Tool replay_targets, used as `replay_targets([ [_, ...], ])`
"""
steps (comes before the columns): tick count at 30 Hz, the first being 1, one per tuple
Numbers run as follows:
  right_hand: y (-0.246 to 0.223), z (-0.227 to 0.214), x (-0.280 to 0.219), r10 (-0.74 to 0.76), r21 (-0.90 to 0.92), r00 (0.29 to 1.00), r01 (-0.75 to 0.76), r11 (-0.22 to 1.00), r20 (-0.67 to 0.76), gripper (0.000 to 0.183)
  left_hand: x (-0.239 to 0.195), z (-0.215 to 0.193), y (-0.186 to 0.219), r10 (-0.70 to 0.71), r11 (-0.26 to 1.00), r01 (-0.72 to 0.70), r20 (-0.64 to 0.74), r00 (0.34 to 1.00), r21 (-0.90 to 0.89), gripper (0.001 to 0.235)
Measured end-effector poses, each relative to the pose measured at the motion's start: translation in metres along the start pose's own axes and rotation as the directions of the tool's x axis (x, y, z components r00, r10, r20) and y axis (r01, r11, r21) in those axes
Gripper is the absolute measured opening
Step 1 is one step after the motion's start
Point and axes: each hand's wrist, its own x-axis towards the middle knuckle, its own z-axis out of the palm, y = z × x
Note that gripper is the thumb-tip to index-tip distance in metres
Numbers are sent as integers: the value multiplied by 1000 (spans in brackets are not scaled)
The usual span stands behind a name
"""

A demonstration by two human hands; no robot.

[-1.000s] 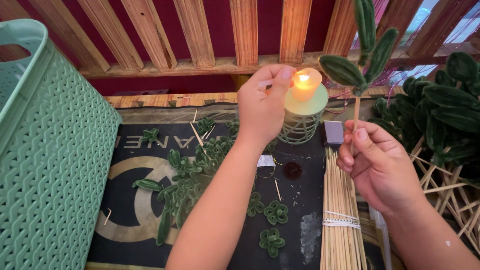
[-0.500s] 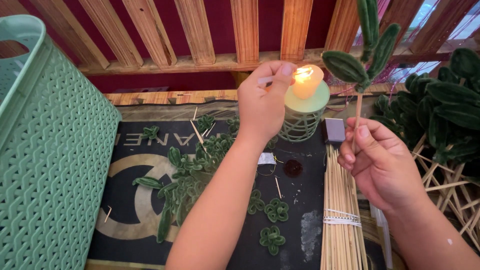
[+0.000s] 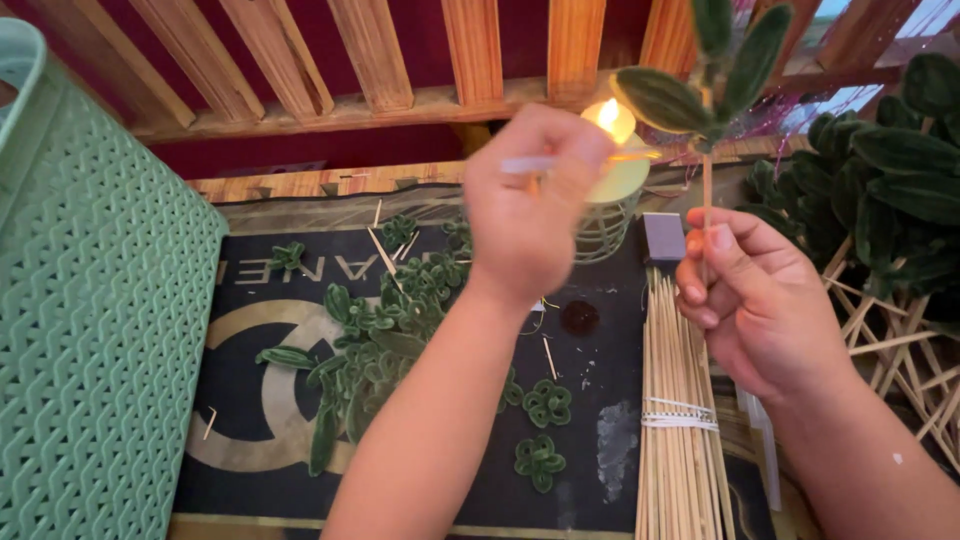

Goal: A person is seen assembling artificial leaves by melting glue sticks over a candle flame and then attaching the leaves to wooden sticks.

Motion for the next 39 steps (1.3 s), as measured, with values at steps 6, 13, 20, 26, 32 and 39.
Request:
replay_targets([
  [6,-2,-4,-3,-11,3,1000,11,1000,-1,13,-14,20,24,237,922,-307,284,929,234,11],
  [13,-6,-5,-6,4,12,1000,-4,1000,-6,13,-22,33,7,347,849,-435,306,887,299,15],
  [20,-10,0,-7,8,17,1000,-8,1000,14,15,-22,37,8,417,810,-494,282,864,315,18],
  [26,-9,-2,-7,1,32,999,-2,999,43,7,-19,36,7,439,785,-539,341,831,305,11],
  [32,-8,-4,-8,9,68,999,-12,998,38,4,-21,37,6,483,738,-595,367,795,319,13],
  [39,-6,-4,-8,15,33,999,-16,999,38,5,-25,38,8,412,801,-505,315,855,321,16],
])
